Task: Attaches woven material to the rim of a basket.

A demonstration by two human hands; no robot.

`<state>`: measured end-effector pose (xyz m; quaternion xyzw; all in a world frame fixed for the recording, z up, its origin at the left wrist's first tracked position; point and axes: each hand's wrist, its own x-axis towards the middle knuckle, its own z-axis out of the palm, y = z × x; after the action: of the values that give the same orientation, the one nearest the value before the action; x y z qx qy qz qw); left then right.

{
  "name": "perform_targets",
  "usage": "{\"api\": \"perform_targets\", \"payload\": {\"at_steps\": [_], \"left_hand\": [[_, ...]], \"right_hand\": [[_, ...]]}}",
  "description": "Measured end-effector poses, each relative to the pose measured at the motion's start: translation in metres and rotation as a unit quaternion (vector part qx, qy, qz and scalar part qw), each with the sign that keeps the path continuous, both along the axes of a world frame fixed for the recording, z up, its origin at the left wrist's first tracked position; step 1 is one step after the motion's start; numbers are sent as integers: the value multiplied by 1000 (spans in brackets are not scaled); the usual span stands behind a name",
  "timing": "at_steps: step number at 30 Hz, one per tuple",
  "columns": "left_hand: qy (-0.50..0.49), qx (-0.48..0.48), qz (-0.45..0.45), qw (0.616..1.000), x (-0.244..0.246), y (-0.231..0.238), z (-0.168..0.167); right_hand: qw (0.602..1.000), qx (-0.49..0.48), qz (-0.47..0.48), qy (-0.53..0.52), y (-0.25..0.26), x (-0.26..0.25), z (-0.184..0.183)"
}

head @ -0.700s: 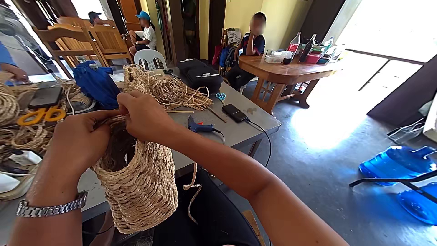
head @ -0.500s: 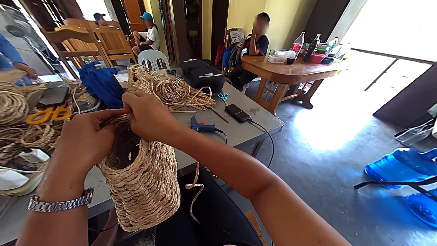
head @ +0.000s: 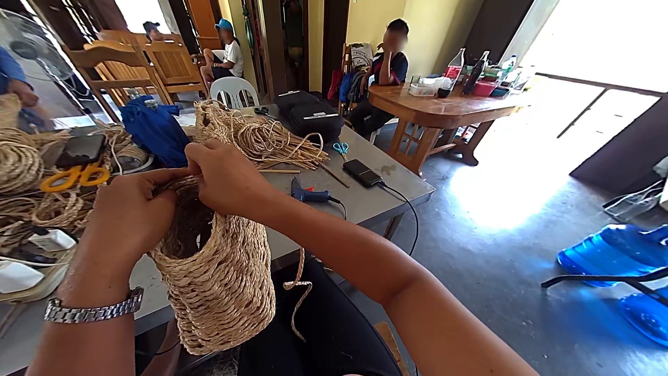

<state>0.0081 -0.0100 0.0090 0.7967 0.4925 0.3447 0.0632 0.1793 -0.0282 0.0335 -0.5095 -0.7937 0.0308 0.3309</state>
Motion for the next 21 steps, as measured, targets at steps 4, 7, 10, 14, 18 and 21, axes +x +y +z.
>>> {"api": "perform_targets", "payload": {"at_steps": [4, 7, 10, 14, 18, 21], "left_hand": [[0, 3, -4, 1000, -2, 4, -2], [-1, 4, -5, 1000, -2, 3, -2], [-1, 2, -5, 1000, -1, 2, -1], [-3, 4, -3, 1000, 0, -1, 0], [-6, -6, 5, 1000, 4, -8, 5], [-8, -23, 15, 1000, 4, -14, 6]], "right_hand": [[1000, 0, 3, -1, 1, 0, 0], [1000, 0, 1, -4, 1, 0, 0], [1000, 0, 0, -9, 1, 0, 0], [1000, 1, 3, -8, 1, -1, 0], [1000, 5, 6, -11, 3, -1, 0], [1000, 0, 7, -7, 2, -2, 1]]}}
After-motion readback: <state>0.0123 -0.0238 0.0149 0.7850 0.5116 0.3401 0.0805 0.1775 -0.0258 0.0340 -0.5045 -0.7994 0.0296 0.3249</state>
